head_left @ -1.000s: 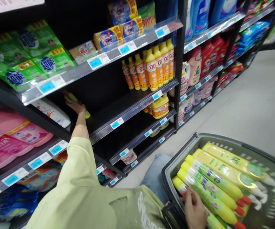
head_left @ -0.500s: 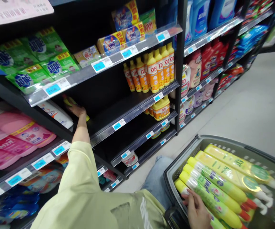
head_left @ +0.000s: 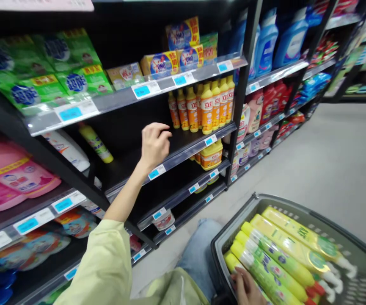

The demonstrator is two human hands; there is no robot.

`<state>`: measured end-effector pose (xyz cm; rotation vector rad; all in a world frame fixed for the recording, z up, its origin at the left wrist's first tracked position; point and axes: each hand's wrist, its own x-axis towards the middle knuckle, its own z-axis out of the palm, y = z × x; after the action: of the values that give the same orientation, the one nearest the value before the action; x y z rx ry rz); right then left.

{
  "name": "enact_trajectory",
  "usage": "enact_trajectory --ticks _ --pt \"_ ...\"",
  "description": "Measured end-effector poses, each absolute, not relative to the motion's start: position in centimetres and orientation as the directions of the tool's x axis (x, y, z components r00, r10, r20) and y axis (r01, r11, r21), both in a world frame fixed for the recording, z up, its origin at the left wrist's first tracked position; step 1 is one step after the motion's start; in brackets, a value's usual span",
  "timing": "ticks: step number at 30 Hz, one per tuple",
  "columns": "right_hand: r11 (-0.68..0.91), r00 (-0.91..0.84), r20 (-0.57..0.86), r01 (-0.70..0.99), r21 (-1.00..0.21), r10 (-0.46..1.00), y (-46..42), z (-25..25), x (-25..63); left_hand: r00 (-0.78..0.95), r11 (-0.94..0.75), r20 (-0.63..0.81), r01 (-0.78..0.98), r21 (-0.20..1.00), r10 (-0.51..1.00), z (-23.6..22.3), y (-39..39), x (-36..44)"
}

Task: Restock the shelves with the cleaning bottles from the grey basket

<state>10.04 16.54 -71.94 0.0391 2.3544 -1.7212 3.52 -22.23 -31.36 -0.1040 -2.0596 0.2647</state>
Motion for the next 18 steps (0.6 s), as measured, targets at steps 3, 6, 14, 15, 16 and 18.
enact_trajectory --ticks 3,6,14,15,16,18 --pt "0.313 -0.991 -0.089 0.054 -0.948 -0.099 16.0 -70.2 10.4 -0.655 0.822 0.498 0.473 -0.317 0.569 -33.0 -13.7 2.3" --pt "0.322 -0.993 -0.038 0.0 -0.947 -0.113 15.2 -68.8 10.6 -0.529 0.556 0.213 0.826 -0.096 0.822 -38.7 -7.6 -1.2" --pt "0.35 -0.996 -0.078 0.087 -0.933 0.04 14.6 -69.2 9.3 -0.797 0.724 0.078 0.58 0.373 0.599 -64.4 4.1 -5.8" --pt "0.334 -0.995 -0.082 0.096 -0.937 0.056 14.6 -69.2 9.2 -0.804 0.725 0.067 0.566 0.392 0.591 -66.1 4.3 -4.9" --pt "0.318 -0.994 -0.087 0.105 -0.942 0.072 14.6 -69.3 9.1 -0.809 0.726 0.055 0.553 0.408 0.585 -67.4 4.3 -3.8" --pt "0.285 -0.99 -0.096 0.12 -0.951 0.099 14.6 -69.3 8.9 -0.804 0.715 0.032 0.545 0.438 0.593 -69.0 3.9 -2.1"
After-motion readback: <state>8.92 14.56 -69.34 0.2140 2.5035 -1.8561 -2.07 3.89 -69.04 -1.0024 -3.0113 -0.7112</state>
